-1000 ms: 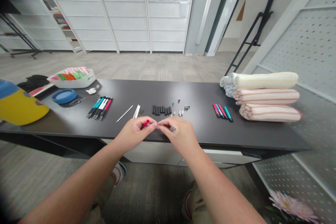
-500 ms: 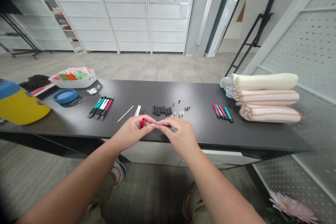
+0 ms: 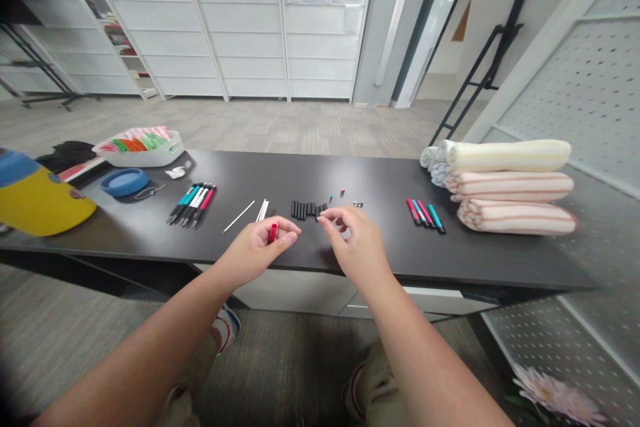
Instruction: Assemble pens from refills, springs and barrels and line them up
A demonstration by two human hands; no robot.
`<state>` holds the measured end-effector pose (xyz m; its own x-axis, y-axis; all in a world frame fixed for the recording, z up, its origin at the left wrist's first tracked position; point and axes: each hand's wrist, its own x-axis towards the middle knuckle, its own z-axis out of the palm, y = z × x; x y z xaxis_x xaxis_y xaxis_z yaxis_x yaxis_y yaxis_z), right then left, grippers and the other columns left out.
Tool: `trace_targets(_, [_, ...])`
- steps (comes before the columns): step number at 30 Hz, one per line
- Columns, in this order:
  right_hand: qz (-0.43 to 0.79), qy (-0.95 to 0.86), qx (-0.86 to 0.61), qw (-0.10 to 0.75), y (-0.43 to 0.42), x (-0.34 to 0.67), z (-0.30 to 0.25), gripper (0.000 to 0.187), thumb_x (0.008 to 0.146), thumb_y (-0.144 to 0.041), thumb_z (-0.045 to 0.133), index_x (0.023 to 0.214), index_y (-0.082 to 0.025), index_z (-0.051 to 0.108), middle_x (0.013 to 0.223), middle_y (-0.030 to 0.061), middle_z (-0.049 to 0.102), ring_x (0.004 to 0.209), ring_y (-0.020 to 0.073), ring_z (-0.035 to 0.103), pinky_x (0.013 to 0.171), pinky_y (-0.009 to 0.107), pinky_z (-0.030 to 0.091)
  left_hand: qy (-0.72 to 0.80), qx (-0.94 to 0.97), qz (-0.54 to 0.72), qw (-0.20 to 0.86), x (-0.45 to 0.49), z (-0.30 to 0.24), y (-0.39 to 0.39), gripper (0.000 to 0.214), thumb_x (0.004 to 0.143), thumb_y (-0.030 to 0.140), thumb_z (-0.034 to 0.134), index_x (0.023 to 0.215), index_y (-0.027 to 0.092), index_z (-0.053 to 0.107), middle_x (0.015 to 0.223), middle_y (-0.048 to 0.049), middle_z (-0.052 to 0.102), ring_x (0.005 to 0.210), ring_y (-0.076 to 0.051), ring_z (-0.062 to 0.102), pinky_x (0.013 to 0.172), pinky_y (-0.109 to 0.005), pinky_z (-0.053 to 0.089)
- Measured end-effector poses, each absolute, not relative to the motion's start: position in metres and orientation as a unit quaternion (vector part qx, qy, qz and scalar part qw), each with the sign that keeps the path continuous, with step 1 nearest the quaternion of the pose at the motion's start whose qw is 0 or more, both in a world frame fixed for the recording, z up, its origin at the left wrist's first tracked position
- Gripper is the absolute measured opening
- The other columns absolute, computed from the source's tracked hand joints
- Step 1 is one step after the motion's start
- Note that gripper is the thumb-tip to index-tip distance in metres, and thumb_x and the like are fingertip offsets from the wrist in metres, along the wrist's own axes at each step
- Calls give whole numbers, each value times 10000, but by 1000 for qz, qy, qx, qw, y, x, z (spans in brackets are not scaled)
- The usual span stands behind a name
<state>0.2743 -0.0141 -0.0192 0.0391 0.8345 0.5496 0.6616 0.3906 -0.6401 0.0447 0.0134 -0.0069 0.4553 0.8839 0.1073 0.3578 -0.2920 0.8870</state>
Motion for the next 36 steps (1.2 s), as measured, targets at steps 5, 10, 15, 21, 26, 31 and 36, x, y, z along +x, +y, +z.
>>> trace_targets(5, [-64, -744, -541, 387, 1, 294, -23, 131, 1025, -288, 588, 972, -244, 700, 995, 87, 747, 981, 279, 656, 927, 442, 473, 420, 744, 307, 420, 45, -5, 13, 311, 957, 475, 618, 1012, 194, 737, 693, 30, 564, 611, -120, 437, 562, -235, 350])
trace_targets(10, [-81, -754, -546, 355, 7, 294, -29, 118, 1020, -258, 608, 966, -244, 712, 996, 84, 732, 966, 278, 637, 921, 439, 463, 419, 744, 307, 419, 44, -6, 13, 283, 963, 460, 620, 996, 206, 738, 700, 35, 569, 606, -115, 438, 569, -235, 350])
trace_targets(15, [-86, -753, -555, 344, 8, 294, -32, 104, 1016, -240, 622, 977, -235, 718, 998, 90, 714, 972, 283, 628, 913, 448, 466, 419, 744, 309, 418, 44, -7, 13, 280, 963, 457, 622, 991, 204, 737, 717, 28, 587, 625, -121, 455, 580, -238, 356])
trace_targets(21, [-88, -754, -556, 340, 10, 294, -34, 117, 1020, -227, 615, 978, -227, 724, 999, 98, 705, 982, 286, 617, 909, 452, 471, 415, 744, 310, 422, 45, -7, 13, 266, 964, 444, 623, 988, 202, 732, 725, 29, 585, 637, -121, 461, 590, -238, 360])
trace_targets(26, [-92, -755, -557, 333, 10, 293, -34, 96, 1015, -220, 634, 989, -218, 726, 1009, 100, 704, 997, 288, 624, 923, 445, 476, 415, 743, 311, 424, 46, -6, 12, 271, 963, 444, 624, 982, 196, 732, 721, 31, 584, 631, -118, 459, 591, -238, 358])
trace_targets(31, [-103, -753, -568, 318, 9, 291, -34, 98, 1009, -238, 647, 988, -208, 738, 1020, 104, 699, 981, 290, 609, 912, 439, 481, 418, 740, 309, 428, 46, -5, 12, 266, 963, 428, 625, 993, 188, 734, 728, 34, 587, 631, -113, 454, 597, -235, 357])
trace_targets(36, [-99, -753, -577, 299, 7, 288, -32, 88, 988, -257, 671, 990, -210, 745, 1041, 101, 680, 1008, 290, 586, 939, 441, 476, 415, 742, 308, 426, 46, -6, 12, 248, 967, 417, 626, 990, 194, 732, 732, 37, 584, 646, -113, 461, 607, -236, 354])
